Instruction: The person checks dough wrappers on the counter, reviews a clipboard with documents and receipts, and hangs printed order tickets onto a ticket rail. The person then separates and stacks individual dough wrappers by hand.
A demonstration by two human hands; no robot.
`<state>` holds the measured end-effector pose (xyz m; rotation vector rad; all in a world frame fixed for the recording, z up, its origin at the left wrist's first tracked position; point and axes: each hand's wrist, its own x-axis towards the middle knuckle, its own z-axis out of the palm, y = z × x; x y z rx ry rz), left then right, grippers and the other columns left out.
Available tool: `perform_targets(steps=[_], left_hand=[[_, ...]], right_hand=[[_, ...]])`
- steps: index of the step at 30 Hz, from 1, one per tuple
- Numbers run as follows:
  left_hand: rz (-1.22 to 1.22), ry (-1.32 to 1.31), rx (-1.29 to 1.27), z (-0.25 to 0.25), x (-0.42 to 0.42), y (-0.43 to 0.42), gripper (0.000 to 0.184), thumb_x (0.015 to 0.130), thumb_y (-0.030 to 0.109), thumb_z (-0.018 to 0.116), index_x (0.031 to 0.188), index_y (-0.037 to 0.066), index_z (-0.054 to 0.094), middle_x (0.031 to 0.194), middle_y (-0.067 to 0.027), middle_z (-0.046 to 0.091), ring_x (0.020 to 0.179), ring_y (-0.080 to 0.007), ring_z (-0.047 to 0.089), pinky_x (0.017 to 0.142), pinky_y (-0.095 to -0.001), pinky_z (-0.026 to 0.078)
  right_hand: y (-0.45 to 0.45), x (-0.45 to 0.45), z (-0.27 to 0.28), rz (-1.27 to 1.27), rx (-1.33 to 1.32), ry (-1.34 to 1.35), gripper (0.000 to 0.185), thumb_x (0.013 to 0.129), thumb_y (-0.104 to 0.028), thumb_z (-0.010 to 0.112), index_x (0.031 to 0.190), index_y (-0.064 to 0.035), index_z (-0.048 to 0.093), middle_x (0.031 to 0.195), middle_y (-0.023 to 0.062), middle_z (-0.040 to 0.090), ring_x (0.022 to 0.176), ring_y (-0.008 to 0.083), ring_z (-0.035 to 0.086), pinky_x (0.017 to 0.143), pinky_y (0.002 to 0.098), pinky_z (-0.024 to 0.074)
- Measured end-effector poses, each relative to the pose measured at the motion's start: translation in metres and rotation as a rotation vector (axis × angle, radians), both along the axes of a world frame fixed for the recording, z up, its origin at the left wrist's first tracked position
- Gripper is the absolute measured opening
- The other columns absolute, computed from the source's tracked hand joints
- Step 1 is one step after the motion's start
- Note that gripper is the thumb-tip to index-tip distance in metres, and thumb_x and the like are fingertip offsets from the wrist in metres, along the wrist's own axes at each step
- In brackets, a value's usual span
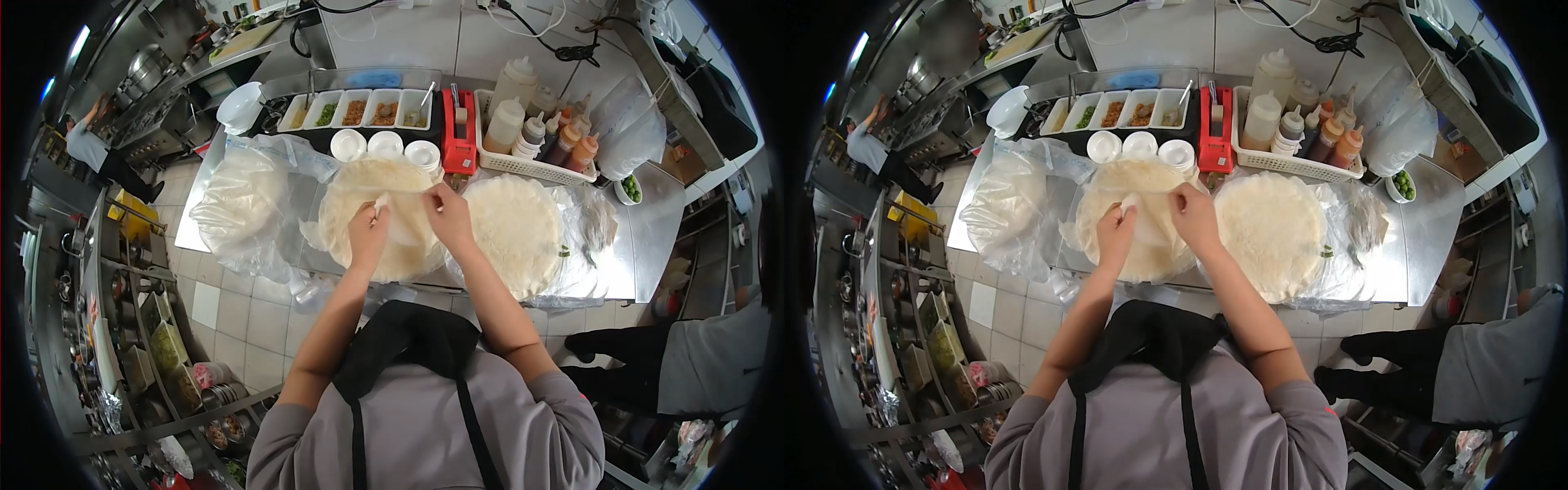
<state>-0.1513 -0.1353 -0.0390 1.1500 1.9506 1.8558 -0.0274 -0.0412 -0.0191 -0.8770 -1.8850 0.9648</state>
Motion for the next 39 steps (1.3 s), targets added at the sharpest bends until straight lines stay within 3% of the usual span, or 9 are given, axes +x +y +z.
perform_targets(steps=[5,11,17,20,26,29,32,35,39], left_hand=[[-0.074,0.132,-0.012,-0.003,0.010,-0.003,0.028,0.083,0.012,0.056,0.062,-0.003,0.044,0.058,-0.0009,0.042,0.052,-0.0076,0.035,0.047,-0.0257,0.029],[-0.079,-0.501,-0.168,-0.012,-0.009,-0.018,0.025,0.082,0.017,0.061,0.065,0.000,0.052,0.064,-0.0005,0.049,0.059,-0.0083,0.043,0.051,-0.0245,0.035],[0.142,-0.330,-0.035,0.031,-0.003,0.000,0.023,0.082,0.026,0.063,0.078,0.004,0.057,0.061,0.0021,0.050,0.053,-0.0055,0.045,0.047,-0.0200,0.036],[-0.142,-0.275,-0.317,0.034,-0.036,-0.005,0.022,0.083,0.025,0.062,0.085,0.003,0.059,0.069,-0.0002,0.055,0.058,-0.0073,0.050,0.052,-0.0205,0.043],[-0.099,-0.430,-0.210,0.022,-0.047,-0.026,0.019,0.086,0.021,0.059,0.088,0.003,0.057,0.078,-0.0010,0.057,0.064,-0.0069,0.052,0.058,-0.0226,0.046],[-0.176,-0.573,-0.081,0.019,-0.035,-0.035,0.013,0.087,0.016,0.057,0.086,0.003,0.056,0.076,0.0007,0.056,0.062,-0.0044,0.048,0.052,-0.0214,0.038],[-0.281,-0.417,-0.071,0.018,-0.017,-0.030,0.012,0.088,0.016,0.057,0.085,0.005,0.054,0.074,0.0025,0.054,0.064,-0.0035,0.045,0.057,-0.0186,0.037],[-0.385,-0.538,0.035,0.000,-0.009,-0.022,0.011,0.088,0.015,0.056,0.082,0.006,0.052,0.072,0.0046,0.051,0.064,-0.0030,0.042,0.060,-0.0165,0.035],[-0.471,-0.618,0.135,-0.018,-0.017,-0.032,0.008,0.090,0.013,0.053,0.085,0.007,0.051,0.079,0.0020,0.054,0.073,-0.0039,0.050,0.065,-0.0191,0.040]], right_hand=[[-0.003,-0.032,0.009,0.068,0.330,-0.155,0.021,0.076,-0.016,0.059,0.088,0.0016,0.060,0.075,0.0160,0.063,0.071,0.0269,0.063,0.065,0.0345,0.0477],[0.030,-0.028,0.007,0.060,-0.068,-0.184,0.020,0.076,-0.011,0.055,0.089,0.0015,0.062,0.076,0.0223,0.061,0.075,0.0360,0.060,0.067,0.0404,0.0469],[-0.006,-0.034,0.030,0.359,0.020,-0.202,0.021,0.076,-0.009,0.052,0.093,0.0013,0.061,0.081,0.0255,0.059,0.076,0.0379,0.059,0.066,0.0396,0.0464],[-0.008,-0.035,0.030,0.330,0.074,-0.133,0.020,0.076,-0.006,0.052,0.092,0.0032,0.061,0.077,0.0211,0.062,0.070,0.0303,0.062,0.064,0.0351,0.0468],[0.020,-0.013,0.011,0.311,-0.621,0.283,0.021,0.076,-0.002,0.053,0.095,0.0055,0.060,0.069,0.0044,0.059,0.063,0.0085,0.054,0.059,0.0224,0.0429],[0.026,-0.006,0.002,0.241,-0.690,0.322,0.024,0.075,-0.001,0.054,0.098,0.0022,0.059,0.069,0.0056,0.058,0.062,0.0101,0.054,0.060,0.0212,0.0423],[0.028,-0.002,0.009,0.186,-0.156,-0.225,0.026,0.074,-0.005,0.057,0.099,-0.0009,0.060,0.073,0.0077,0.060,0.066,0.0179,0.058,0.064,0.0268,0.0458],[0.013,-0.023,0.020,0.198,0.266,-0.133,0.026,0.074,-0.008,0.059,0.099,-0.0027,0.061,0.075,0.0092,0.062,0.067,0.0212,0.060,0.062,0.0313,0.0467],[0.023,-0.036,0.042,0.260,0.113,-0.401,0.021,0.072,-0.015,0.061,0.087,-0.0002,0.064,0.079,0.0167,0.063,0.078,0.0326,0.061,0.072,0.0410,0.0473]])
